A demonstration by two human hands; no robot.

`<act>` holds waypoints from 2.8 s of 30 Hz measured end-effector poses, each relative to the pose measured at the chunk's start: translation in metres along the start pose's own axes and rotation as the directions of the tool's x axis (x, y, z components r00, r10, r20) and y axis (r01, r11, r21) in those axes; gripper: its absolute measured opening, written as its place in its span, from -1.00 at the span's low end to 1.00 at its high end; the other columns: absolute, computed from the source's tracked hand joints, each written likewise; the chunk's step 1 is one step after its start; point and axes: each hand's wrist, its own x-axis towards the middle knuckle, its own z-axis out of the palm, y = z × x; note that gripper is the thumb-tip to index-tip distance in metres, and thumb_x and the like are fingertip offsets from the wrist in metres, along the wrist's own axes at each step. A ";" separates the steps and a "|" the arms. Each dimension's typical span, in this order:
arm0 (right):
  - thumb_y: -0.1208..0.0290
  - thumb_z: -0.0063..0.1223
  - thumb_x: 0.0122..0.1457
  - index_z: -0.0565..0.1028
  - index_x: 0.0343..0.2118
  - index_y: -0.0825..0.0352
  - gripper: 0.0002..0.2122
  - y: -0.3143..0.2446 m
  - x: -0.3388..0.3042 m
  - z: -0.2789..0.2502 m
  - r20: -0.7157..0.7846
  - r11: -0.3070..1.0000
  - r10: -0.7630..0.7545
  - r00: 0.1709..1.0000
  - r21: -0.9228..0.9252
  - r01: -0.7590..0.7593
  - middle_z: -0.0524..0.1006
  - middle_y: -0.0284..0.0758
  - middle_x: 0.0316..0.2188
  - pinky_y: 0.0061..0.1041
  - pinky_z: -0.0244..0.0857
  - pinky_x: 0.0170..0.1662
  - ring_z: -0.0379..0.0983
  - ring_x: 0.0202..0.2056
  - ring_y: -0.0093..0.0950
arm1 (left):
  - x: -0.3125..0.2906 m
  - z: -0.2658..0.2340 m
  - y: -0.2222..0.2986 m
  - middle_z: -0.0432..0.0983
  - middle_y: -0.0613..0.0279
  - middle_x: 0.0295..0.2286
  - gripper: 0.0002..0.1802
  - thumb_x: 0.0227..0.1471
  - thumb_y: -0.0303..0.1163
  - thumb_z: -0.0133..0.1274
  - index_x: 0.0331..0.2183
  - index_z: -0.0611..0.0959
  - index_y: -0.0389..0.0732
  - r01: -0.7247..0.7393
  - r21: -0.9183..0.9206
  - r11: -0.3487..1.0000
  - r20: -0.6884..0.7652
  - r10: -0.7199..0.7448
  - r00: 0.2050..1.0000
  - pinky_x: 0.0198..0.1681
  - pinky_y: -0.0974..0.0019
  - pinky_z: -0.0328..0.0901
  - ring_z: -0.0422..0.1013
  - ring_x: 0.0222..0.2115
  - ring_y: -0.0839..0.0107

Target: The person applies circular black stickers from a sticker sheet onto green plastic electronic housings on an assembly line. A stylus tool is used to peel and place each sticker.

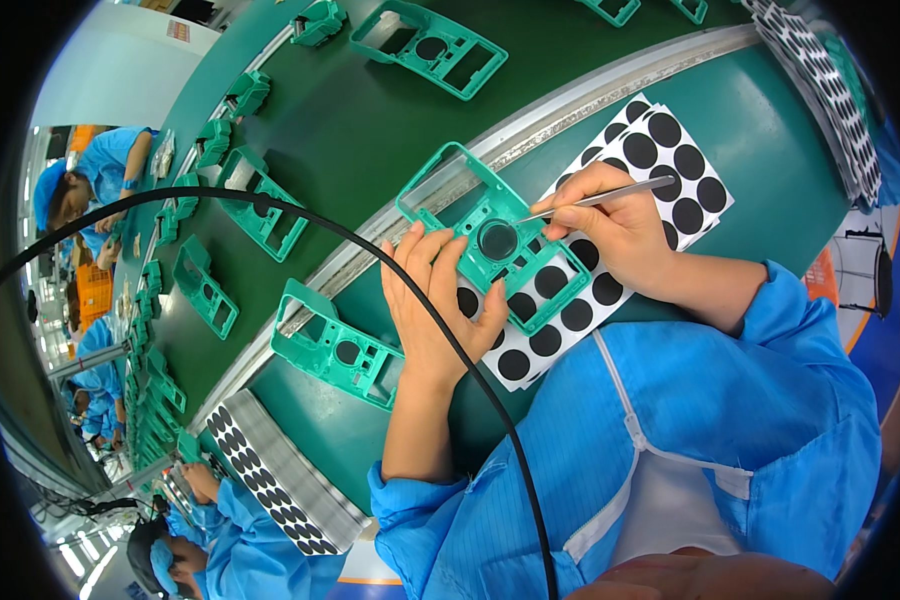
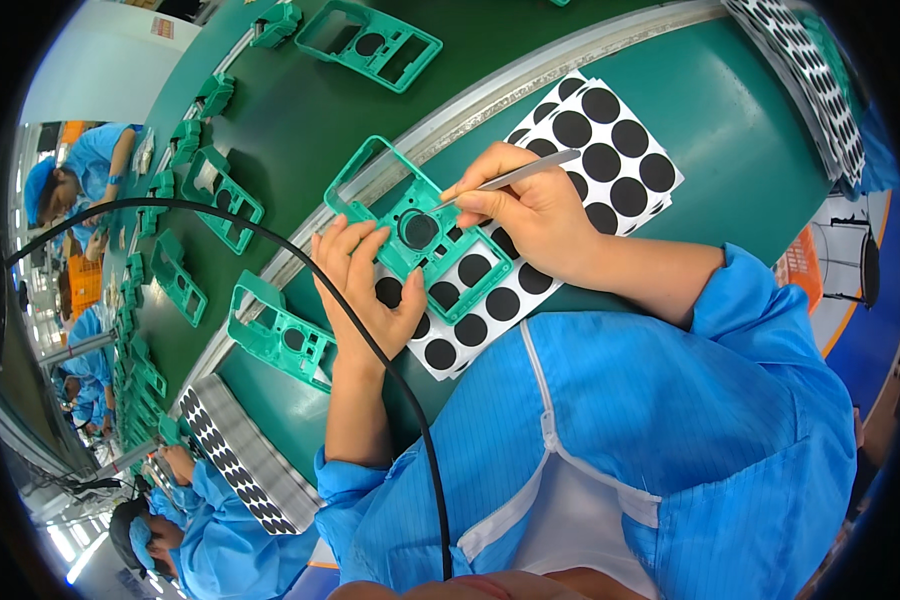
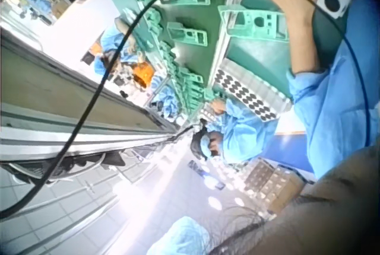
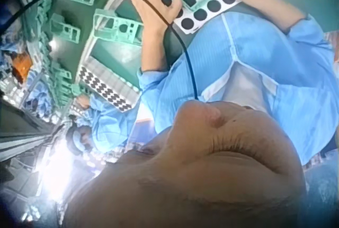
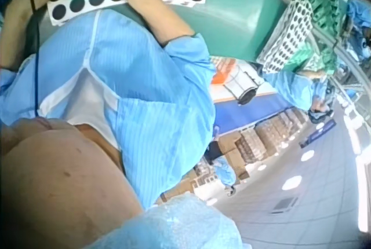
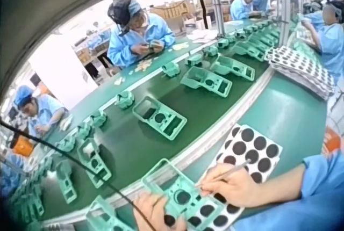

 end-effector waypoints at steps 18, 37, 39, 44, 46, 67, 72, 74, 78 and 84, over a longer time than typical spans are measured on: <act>0.70 -0.12 0.13 0.40 -0.36 0.47 -0.94 0.004 0.001 -0.003 0.150 0.960 -0.153 0.977 -0.211 0.183 0.47 -0.15 -0.37 -0.58 0.40 -0.31 0.47 -0.43 -0.51 | -0.002 0.004 -0.005 0.35 0.09 -0.18 -0.53 -0.30 -0.29 0.17 -0.24 0.51 -0.22 -0.014 -0.010 1.000 0.003 0.014 1.000 0.13 -0.19 -0.06 0.19 0.01 -0.01; 0.64 -0.02 0.08 0.46 -0.43 0.43 -0.98 0.003 0.000 0.001 0.141 0.940 -0.155 0.978 -0.283 0.190 0.46 -0.29 -0.46 -0.65 0.31 -0.39 0.41 -0.46 -0.59 | -0.005 0.003 -0.004 0.33 0.05 -0.13 -0.71 -0.23 -0.29 0.13 -0.34 0.63 -0.10 -0.044 -0.005 0.999 0.051 0.044 0.998 0.07 -0.08 0.02 0.07 0.04 -0.06; 0.64 -0.02 0.08 0.45 -0.43 0.43 -0.98 0.006 0.001 0.000 0.142 0.939 -0.156 0.978 -0.286 0.191 0.46 -0.29 -0.47 -0.64 0.30 -0.40 0.41 -0.46 -0.59 | -0.006 0.005 -0.005 0.33 0.06 -0.13 -0.74 -0.23 -0.30 0.13 -0.36 0.64 -0.08 -0.040 -0.012 0.999 0.062 0.041 0.997 0.07 -0.07 0.01 0.06 0.05 -0.06; 0.66 0.00 0.05 0.46 -0.44 0.43 -0.97 -0.005 0.001 0.004 0.148 0.920 -0.186 0.971 -0.321 0.226 0.46 -0.29 -0.48 -0.64 0.30 -0.40 0.40 -0.48 -0.58 | -0.002 -0.004 -0.001 0.33 0.08 -0.13 -0.79 -0.24 -0.33 0.12 -0.40 0.66 -0.04 -0.070 -0.008 0.998 0.060 0.070 0.996 0.08 -0.04 -0.01 0.04 0.06 -0.05; 0.66 0.00 0.04 0.47 -0.45 0.43 -0.97 -0.001 0.005 0.004 0.146 0.922 -0.180 0.973 -0.320 0.218 0.46 -0.29 -0.48 -0.63 0.30 -0.41 0.40 -0.48 -0.57 | -0.002 -0.002 -0.005 0.33 0.10 -0.13 -0.80 -0.23 -0.34 0.12 -0.41 0.67 -0.02 -0.067 -0.005 0.998 0.076 0.067 0.995 0.09 -0.04 -0.03 0.03 0.07 -0.05; 0.64 0.02 0.02 0.45 -0.48 0.40 -0.98 0.004 0.004 0.009 0.163 0.851 -0.215 0.963 -0.452 0.266 0.46 -0.31 -0.52 -0.57 0.26 -0.45 0.37 -0.51 -0.49 | -0.005 0.001 -0.011 0.34 0.20 -0.16 -0.72 -0.24 -0.31 0.09 -0.34 0.69 0.10 -0.092 0.029 0.995 0.147 0.087 0.985 0.07 -0.16 -0.04 -0.01 0.06 -0.03; 0.63 0.02 0.02 0.45 -0.48 0.39 -0.98 0.005 0.004 0.010 0.157 0.848 -0.200 0.967 -0.466 0.251 0.46 -0.32 -0.52 -0.56 0.25 -0.45 0.36 -0.52 -0.48 | -0.006 0.002 -0.014 0.33 0.25 -0.16 -0.70 -0.23 -0.29 0.08 -0.31 0.68 0.13 -0.096 0.020 0.995 0.163 0.091 0.982 0.07 -0.24 -0.10 -0.02 0.06 -0.01; 0.63 0.03 0.02 0.45 -0.48 0.39 -0.98 0.003 0.004 0.011 0.158 0.839 -0.189 0.969 -0.486 0.243 0.45 -0.32 -0.52 -0.56 0.24 -0.46 0.36 -0.52 -0.48 | -0.005 -0.001 -0.012 0.33 0.25 -0.16 -0.69 -0.22 -0.28 0.08 -0.30 0.68 0.14 -0.091 0.018 0.996 0.173 0.086 0.981 0.06 -0.26 -0.11 -0.02 0.06 0.00; 0.62 0.02 0.03 0.45 -0.48 0.38 -0.98 0.003 0.004 0.013 0.156 0.833 -0.175 0.972 -0.504 0.231 0.44 -0.32 -0.52 -0.56 0.23 -0.48 0.35 -0.53 -0.49 | -0.001 -0.006 -0.009 0.37 0.14 -0.22 -0.68 -0.20 -0.35 0.04 -0.29 0.69 0.02 -0.090 0.028 0.996 0.215 0.082 0.973 0.15 0.00 -0.12 0.02 0.03 0.01; 0.58 0.01 0.05 0.45 -0.49 0.37 -0.98 0.004 0.004 0.015 0.148 0.828 -0.164 0.975 -0.517 0.218 0.43 -0.33 -0.54 -0.57 0.22 -0.50 0.35 -0.57 -0.50 | -0.004 -0.004 -0.015 0.30 0.25 -0.18 -0.67 -0.20 -0.25 0.09 -0.26 0.66 0.17 -0.076 0.027 0.997 0.248 0.067 0.966 0.05 -0.33 -0.13 0.04 0.02 -0.01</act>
